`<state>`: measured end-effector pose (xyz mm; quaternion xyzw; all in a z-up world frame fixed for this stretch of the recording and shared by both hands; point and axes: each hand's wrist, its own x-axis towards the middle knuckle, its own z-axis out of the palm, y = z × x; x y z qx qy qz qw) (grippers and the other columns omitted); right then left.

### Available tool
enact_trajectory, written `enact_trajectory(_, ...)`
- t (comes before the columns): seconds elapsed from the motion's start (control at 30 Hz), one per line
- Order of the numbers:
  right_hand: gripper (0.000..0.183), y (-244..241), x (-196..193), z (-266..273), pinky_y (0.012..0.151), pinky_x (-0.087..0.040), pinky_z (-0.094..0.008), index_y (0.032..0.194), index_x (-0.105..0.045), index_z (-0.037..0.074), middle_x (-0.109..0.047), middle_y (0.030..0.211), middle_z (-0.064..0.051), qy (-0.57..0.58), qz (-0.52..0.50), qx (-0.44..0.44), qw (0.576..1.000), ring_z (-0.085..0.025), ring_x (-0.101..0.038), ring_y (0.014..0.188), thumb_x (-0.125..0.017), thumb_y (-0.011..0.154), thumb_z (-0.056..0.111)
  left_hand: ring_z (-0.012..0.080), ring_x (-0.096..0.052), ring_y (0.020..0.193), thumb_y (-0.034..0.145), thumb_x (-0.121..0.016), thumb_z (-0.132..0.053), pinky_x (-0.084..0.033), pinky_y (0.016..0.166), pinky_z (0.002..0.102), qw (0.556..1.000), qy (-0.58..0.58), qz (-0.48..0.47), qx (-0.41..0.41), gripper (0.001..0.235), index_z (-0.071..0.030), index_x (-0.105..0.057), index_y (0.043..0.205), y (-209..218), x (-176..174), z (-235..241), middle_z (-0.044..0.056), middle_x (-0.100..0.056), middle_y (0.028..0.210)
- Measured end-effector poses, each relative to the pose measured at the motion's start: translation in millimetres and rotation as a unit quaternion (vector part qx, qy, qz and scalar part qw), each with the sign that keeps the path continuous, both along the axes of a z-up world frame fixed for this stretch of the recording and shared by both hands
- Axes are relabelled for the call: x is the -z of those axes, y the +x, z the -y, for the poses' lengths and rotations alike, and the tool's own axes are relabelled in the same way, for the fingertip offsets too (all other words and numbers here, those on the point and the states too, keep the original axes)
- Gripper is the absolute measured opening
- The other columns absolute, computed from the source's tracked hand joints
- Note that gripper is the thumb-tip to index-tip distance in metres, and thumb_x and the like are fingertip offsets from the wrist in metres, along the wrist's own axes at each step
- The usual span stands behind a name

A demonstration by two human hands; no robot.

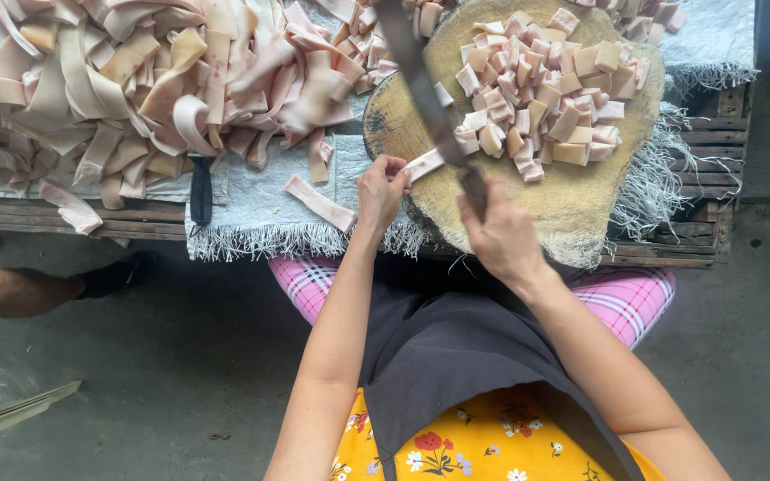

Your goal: The person sits cross-legged on the floor and uses a large cleaver to chop strips of pork skin into small cubes on a wooden cutting board. They repeatedly pick up strips from a pile on the left, cut them into pieces, and push the finished cubes to the right side of the board.

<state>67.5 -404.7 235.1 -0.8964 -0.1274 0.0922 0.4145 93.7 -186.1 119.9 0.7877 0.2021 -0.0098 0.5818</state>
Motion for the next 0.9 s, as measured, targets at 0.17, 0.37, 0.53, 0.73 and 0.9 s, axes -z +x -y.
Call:
enact_trajectory(0.17,0.040,10,30,-1,0.057,-0.056,-0.048,0.118,-0.052,0.000,-0.068,0.068,-0.020,-0.136,-0.112,-0.031,0.984,-0.033,-0.069,0.059,-0.058,0.104,0.038,0.0193,-0.074,0.079,0.092,-0.070,-0.008,-0.058,0.075,0.032,0.989,0.127,0.062,0.028,0.016,0.003,-0.075,0.102,0,-5,-2,0.015,-0.078,0.088)
enact_trajectory(0.37,0.043,5,-14,19,0.051,-0.053,-0.043,0.117,-0.057,-0.002,-0.066,0.064,-0.017,-0.048,-0.116,0.040,0.991,-0.029,-0.069,0.053,-0.059,0.101,0.038,0.0150,-0.075,0.089,0.100,-0.061,-0.014,-0.064,0.076,0.027,0.994,-0.097,0.048,-0.005,0.028,0.000,-0.064,0.124,-9,20,-15,0.013,-0.071,0.113)
enact_trajectory(0.53,0.041,-13,-32,25,0.049,-0.055,-0.041,0.119,-0.055,-0.001,-0.067,0.065,-0.015,-0.015,-0.042,0.014,0.999,-0.028,-0.069,0.053,-0.058,0.103,0.036,0.0207,-0.069,0.079,0.099,-0.058,-0.018,-0.061,0.067,0.033,0.989,-0.004,0.014,-0.146,0.037,-0.005,-0.058,0.134,-55,46,-79,0.008,-0.063,0.103)
enact_trajectory(0.73,0.039,-25,-9,11,0.054,-0.056,-0.049,0.117,-0.056,0.003,-0.066,0.060,-0.019,-0.149,-0.063,-0.077,0.984,-0.039,-0.069,0.054,-0.057,0.102,0.038,0.0393,-0.059,0.090,0.100,-0.060,-0.027,-0.051,0.085,0.050,0.964,0.261,-0.058,0.006,0.040,-0.012,-0.058,0.137,-96,70,-79,0.023,-0.046,0.110)
enact_trajectory(0.9,0.041,-14,19,46,0.057,-0.059,-0.052,0.114,-0.055,0.002,-0.069,0.070,-0.022,-0.206,-0.083,-0.023,0.975,-0.042,-0.072,0.064,-0.052,0.107,0.042,0.0429,-0.059,0.099,0.095,-0.070,-0.028,-0.051,0.088,0.049,0.945,0.317,-0.065,-0.042,0.030,-0.011,-0.061,0.119,-97,90,-73,0.025,-0.043,0.117)
